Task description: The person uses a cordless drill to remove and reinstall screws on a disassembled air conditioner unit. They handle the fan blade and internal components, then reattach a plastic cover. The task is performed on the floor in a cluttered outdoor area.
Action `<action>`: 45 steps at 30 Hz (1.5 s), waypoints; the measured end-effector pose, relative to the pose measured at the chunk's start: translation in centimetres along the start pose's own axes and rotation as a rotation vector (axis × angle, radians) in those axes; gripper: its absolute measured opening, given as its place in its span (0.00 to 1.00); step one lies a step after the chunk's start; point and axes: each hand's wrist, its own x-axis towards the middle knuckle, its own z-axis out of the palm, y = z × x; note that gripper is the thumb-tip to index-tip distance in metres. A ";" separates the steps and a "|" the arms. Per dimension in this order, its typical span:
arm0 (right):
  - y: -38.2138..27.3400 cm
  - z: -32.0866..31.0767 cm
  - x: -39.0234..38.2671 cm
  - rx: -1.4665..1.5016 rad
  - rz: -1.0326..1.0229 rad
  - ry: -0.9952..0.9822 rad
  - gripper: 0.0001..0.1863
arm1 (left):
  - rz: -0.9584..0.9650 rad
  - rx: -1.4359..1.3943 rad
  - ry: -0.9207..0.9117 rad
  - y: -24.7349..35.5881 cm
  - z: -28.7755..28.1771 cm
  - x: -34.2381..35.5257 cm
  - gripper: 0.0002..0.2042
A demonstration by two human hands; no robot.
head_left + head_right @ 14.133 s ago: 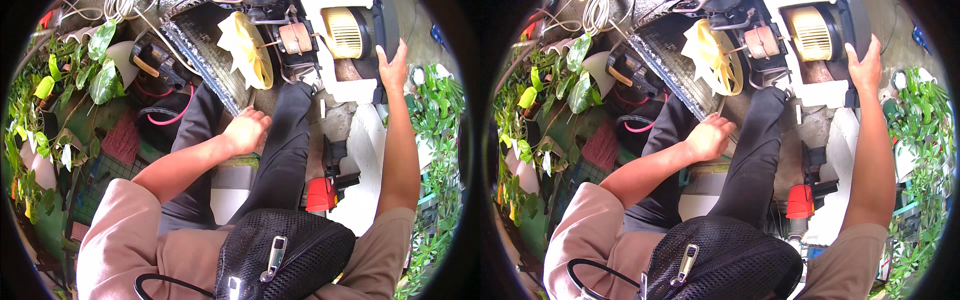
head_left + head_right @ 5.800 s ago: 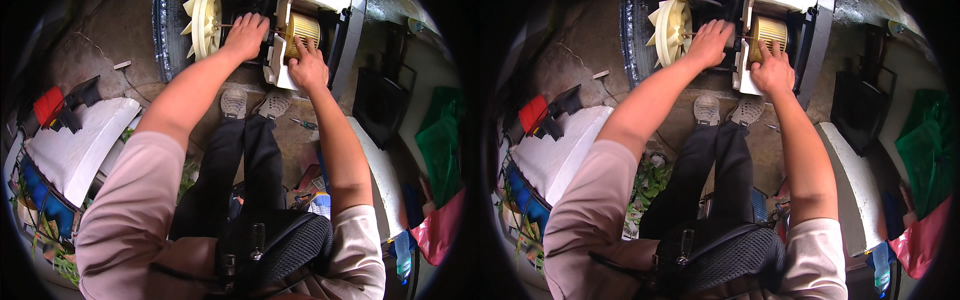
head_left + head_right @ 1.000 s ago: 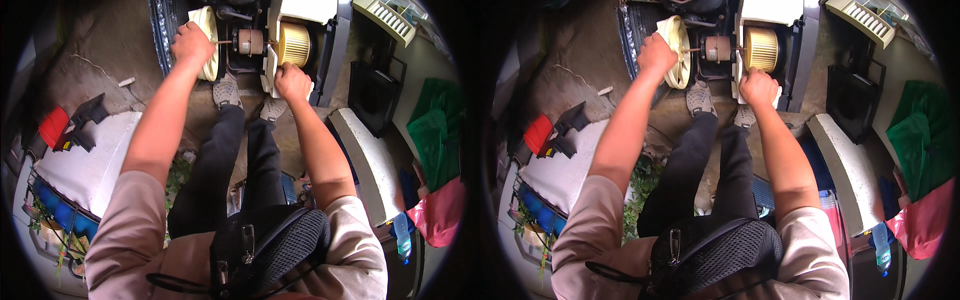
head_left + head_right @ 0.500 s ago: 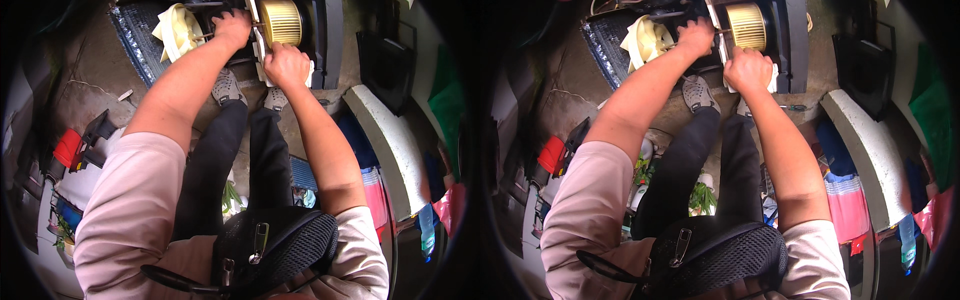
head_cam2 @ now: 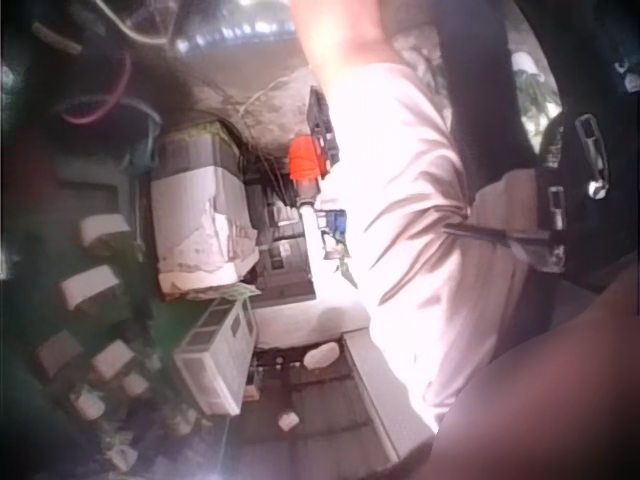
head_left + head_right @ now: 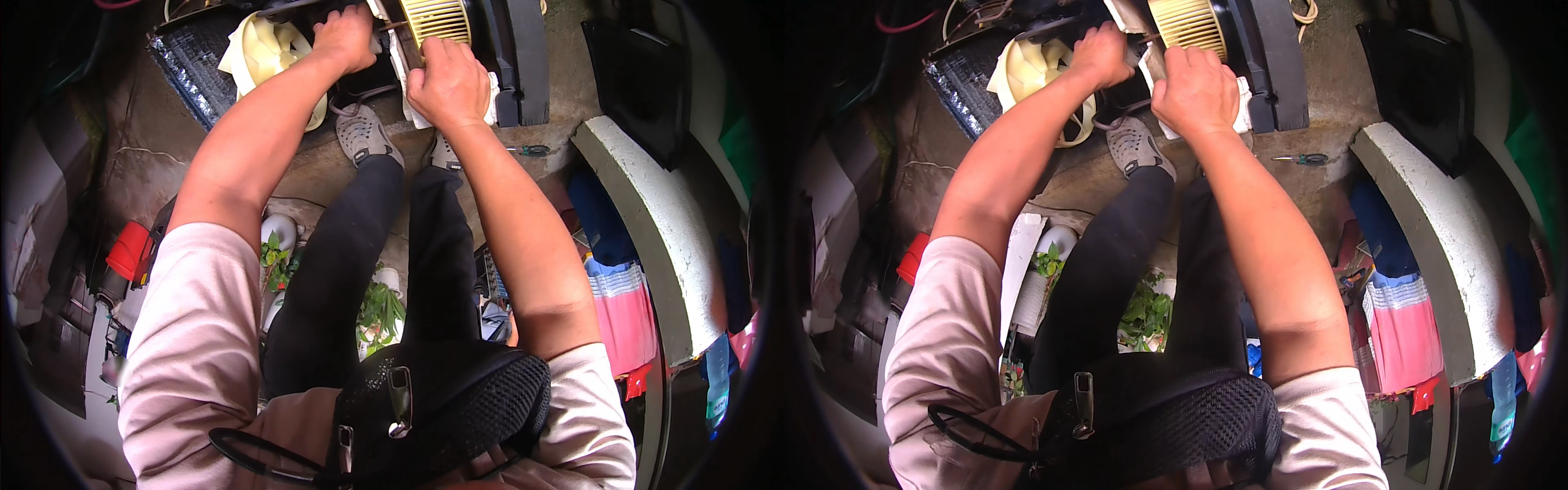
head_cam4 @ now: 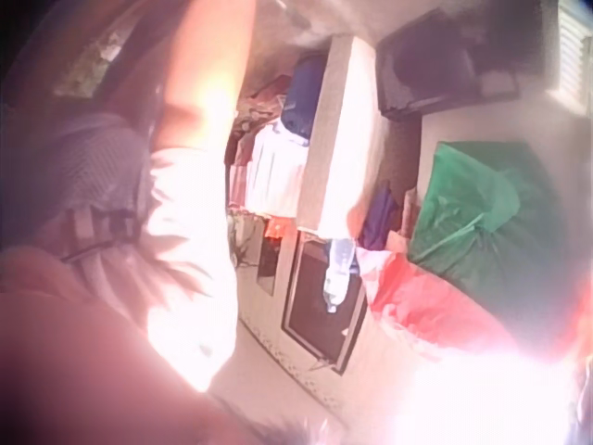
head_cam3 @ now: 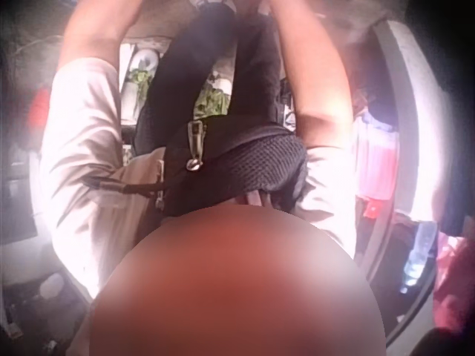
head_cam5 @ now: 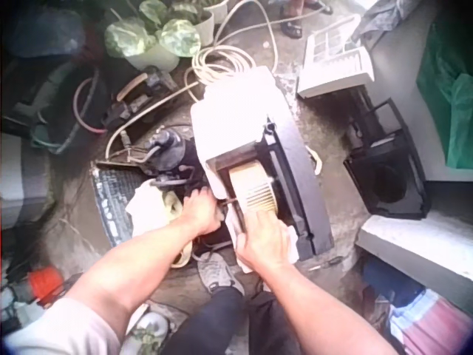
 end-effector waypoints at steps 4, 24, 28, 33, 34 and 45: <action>0.0 -0.1 -0.1 -0.011 -0.022 0.008 0.12 | -0.010 0.030 -0.021 0.2 -0.1 0.4 0.29; -1.5 -0.7 0.9 -0.244 0.148 -0.325 0.13 | -0.127 -0.839 0.342 1.2 7.4 -24.9 0.17; -2.1 -2.7 1.4 0.031 0.163 -0.409 0.14 | -0.904 -0.984 0.255 -3.2 15.8 -37.7 0.13; 3.5 -6.8 -2.2 0.220 -0.202 -0.005 0.12 | -1.033 -0.919 0.216 -7.2 26.5 -55.6 0.10; 5.3 -8.5 -3.7 0.151 -0.122 -0.065 0.14 | -0.984 -0.978 0.231 -6.4 27.7 -58.6 0.09; 15.1 -23.7 -22.6 -0.441 0.192 -1.013 0.12 | -1.537 -0.810 0.655 2.0 13.2 -77.8 0.08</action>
